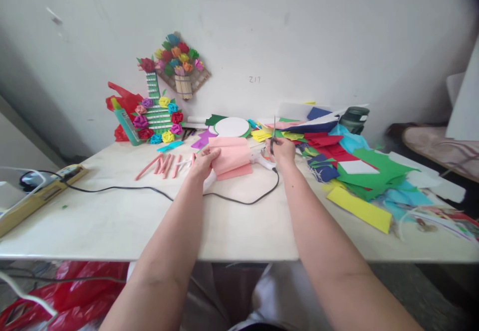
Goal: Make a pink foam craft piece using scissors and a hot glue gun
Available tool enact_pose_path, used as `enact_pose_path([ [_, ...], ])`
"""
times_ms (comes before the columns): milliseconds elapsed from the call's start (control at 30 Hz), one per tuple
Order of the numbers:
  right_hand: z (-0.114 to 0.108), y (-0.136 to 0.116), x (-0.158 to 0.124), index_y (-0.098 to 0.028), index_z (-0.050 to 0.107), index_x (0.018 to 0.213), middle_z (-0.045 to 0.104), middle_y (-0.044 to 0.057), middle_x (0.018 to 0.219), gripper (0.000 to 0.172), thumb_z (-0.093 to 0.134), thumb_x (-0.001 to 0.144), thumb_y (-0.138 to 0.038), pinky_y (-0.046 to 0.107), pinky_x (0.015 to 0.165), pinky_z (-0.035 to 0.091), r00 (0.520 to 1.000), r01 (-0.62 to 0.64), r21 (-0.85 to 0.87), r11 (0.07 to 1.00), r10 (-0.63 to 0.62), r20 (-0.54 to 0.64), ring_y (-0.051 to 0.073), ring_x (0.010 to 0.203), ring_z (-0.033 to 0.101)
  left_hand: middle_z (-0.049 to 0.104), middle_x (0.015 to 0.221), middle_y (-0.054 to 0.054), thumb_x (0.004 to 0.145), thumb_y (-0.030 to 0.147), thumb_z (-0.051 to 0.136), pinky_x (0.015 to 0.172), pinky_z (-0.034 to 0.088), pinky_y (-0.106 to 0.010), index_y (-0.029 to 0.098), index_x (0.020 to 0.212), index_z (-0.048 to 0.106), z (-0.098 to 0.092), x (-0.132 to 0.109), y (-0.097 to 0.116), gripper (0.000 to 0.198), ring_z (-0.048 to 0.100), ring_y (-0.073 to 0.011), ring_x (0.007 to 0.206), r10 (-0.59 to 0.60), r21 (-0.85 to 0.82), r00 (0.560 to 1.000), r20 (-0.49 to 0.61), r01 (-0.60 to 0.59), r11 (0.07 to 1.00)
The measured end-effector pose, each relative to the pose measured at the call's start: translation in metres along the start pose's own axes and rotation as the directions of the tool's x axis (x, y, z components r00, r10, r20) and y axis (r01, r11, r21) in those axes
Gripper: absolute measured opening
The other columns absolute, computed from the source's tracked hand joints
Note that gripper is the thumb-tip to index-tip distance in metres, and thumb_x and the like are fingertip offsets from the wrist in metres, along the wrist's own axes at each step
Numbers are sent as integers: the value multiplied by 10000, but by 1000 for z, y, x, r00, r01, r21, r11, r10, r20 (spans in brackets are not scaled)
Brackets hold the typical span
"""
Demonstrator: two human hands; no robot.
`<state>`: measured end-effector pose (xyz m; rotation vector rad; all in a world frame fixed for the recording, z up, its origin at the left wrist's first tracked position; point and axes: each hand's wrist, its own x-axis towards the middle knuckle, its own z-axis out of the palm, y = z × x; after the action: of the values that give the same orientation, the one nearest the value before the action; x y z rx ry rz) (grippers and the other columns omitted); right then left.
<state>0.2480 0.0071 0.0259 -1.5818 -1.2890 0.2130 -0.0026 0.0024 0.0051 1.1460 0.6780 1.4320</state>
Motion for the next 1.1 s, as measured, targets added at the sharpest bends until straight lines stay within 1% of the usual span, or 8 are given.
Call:
enact_pose_path([
  [133, -14, 2, -1, -176, 670, 978, 681, 118, 942, 315, 576, 724, -335, 342, 734, 461, 983, -162, -236, 958, 136, -121, 255, 894, 622, 673, 759, -36, 547, 289, 769, 644, 495, -253, 159, 853, 640, 0, -1, -1, 356, 637, -158, 705, 11, 9, 1000, 13, -11, 1000],
  [233, -18, 3, -2, -162, 668, 975, 677, 141, 952, 294, 556, 736, -292, 351, 745, 449, 984, -176, -309, 935, 158, -81, 264, 901, 621, 665, 722, -42, 539, 286, 772, 608, 481, -247, 146, 819, 647, 2, -1, -1, 337, 631, -163, 684, -11, 45, 999, 35, 9, 999],
  [300, -16, 2, -3, -155, 668, 953, 676, 149, 948, 282, 552, 742, -301, 355, 740, 445, 988, -155, -341, 927, 154, -30, 270, 899, 621, 645, 666, -34, 527, 282, 775, 578, 469, -243, 142, 774, 643, 2, 0, -1, 314, 622, -161, 650, -26, 52, 1000, 12, 26, 998],
  [400, -9, -2, -5, -150, 639, 1023, 672, 145, 968, 345, 568, 737, -329, 353, 746, 444, 994, -104, -356, 929, 109, -6, 270, 921, 613, 613, 607, -14, 515, 273, 763, 543, 453, -237, 143, 701, 622, -2, 4, 2, 267, 597, -141, 585, -6, 24, 996, -93, 9, 1000],
  [533, 3, -13, -11, -178, 650, 1002, 682, 106, 960, 316, 571, 733, -325, 312, 754, 445, 997, 28, -340, 940, 0, 82, 233, 916, 613, 594, 574, 6, 533, 241, 688, 554, 450, -236, 165, 639, 594, -12, 11, 8, 161, 592, -139, 603, 100, -22, 947, -307, -112, 993],
  [667, 15, -23, -19, -205, 682, 935, 694, 78, 919, 278, 578, 714, -339, 294, 732, 445, 970, 145, -321, 936, -71, 231, 223, 887, 620, 612, 599, 9, 543, 212, 623, 625, 465, -232, 182, 621, 585, -18, 13, 11, 92, 598, -133, 656, 122, -80, 915, -383, -165, 983],
  [900, 23, -28, -28, -220, 715, 824, 704, 65, 868, 220, 557, 718, -330, 284, 751, 439, 930, 255, -342, 905, -132, 343, 211, 883, 627, 609, 594, 12, 548, 217, 603, 596, 446, -218, 187, 615, 576, -23, 14, 10, 78, 590, -124, 640, 140, -34, 910, -390, -166, 985],
  [1100, 23, -31, -27, -220, 709, 893, 698, 85, 928, 262, 556, 725, -351, 285, 725, 447, 939, 212, -372, 904, -82, 335, 229, 920, 622, 590, 568, 24, 520, 215, 641, 585, 448, -216, 182, 626, 579, -20, 15, 7, 127, 591, -118, 619, 120, -75, 909, -399, -163, 984],
])
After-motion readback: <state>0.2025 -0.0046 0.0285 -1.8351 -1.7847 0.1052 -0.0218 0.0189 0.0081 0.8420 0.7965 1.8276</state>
